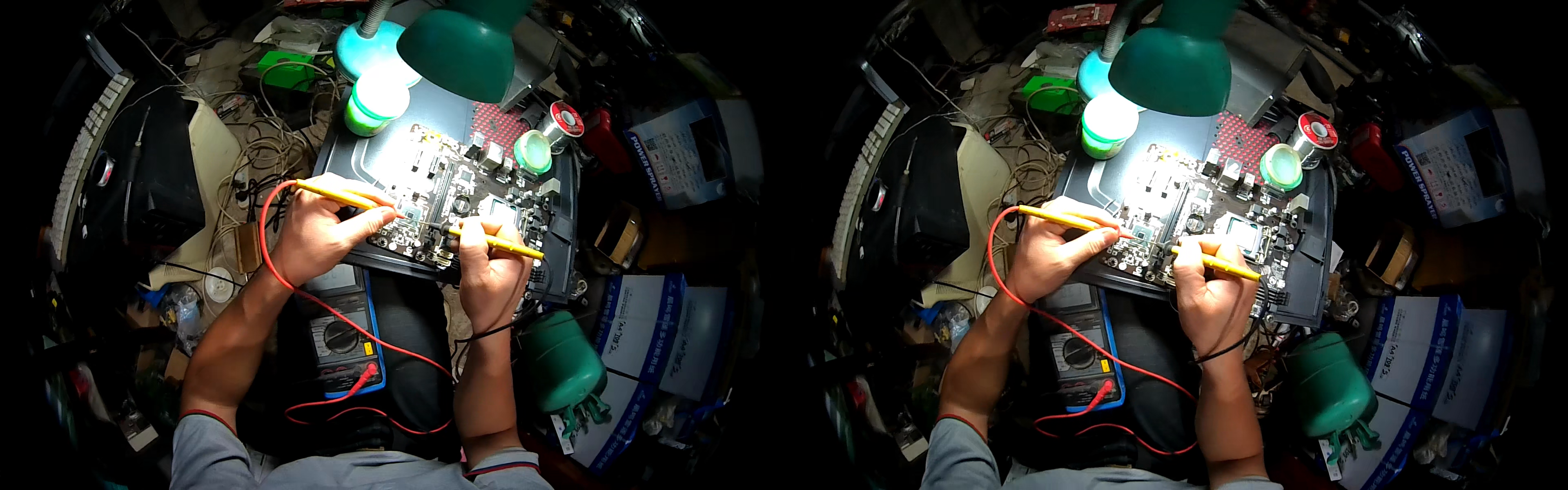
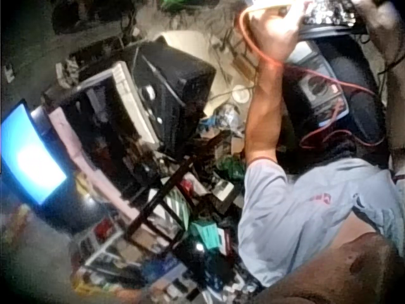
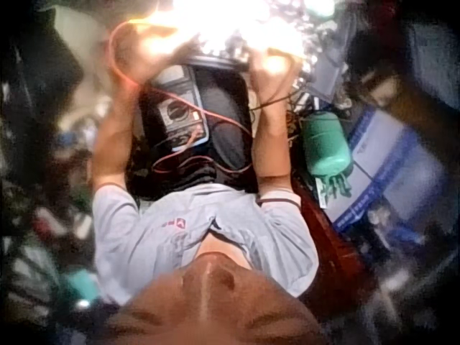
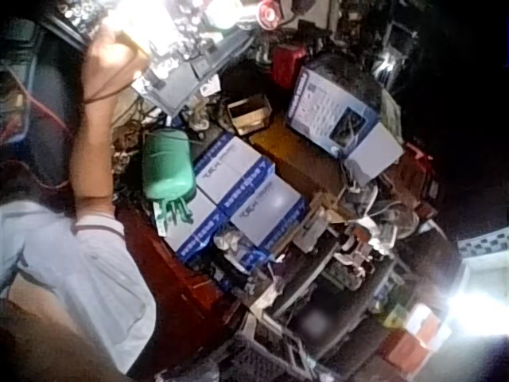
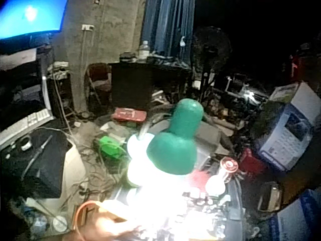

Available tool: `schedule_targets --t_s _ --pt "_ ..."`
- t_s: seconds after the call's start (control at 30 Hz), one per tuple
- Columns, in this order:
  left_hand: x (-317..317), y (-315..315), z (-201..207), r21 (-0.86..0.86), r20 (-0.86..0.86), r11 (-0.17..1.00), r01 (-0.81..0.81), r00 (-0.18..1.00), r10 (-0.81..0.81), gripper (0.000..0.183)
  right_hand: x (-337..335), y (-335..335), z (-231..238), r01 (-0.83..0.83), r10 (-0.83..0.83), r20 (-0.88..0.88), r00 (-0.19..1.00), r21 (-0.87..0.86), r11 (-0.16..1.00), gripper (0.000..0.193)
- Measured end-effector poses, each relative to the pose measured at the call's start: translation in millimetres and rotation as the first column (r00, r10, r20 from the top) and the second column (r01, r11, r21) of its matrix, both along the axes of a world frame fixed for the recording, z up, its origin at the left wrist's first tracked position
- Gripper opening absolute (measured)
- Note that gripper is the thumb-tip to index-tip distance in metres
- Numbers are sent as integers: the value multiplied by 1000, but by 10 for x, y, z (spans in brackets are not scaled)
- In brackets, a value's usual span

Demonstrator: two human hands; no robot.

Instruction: The person uses a multimeter to test components on a motherboard, placing the probes on various points of the circuit while checking the digital display.

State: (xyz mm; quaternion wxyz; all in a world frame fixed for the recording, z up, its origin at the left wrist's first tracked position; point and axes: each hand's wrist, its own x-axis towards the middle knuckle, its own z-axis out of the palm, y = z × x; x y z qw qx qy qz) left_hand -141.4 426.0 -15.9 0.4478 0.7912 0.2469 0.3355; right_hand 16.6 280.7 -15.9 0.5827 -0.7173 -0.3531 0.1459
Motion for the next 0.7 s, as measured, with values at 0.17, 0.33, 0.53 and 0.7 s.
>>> schedule_targets --t_s 0.17,0.33,0.53,0.7 --pt "17 -5 53 -43 6 999 18 1000 -18 13 18 -2 -49 1 -1 0 1000 29 1000 12" --pt "11 1 31 -27 13 1000 15 1000 -15 13 10 3 -23 -2 2 -12 1000 6 1000 13" --pt "11 4 -2 -33 29 999 12 1000 -11 13 -3 8 -2 4 -3 -54 999 3 1000 13" --pt "16 -5 29 -50 13 999 2 1000 -2 13 3 7 -17 -6 6 -3 1000 4 1000 13"
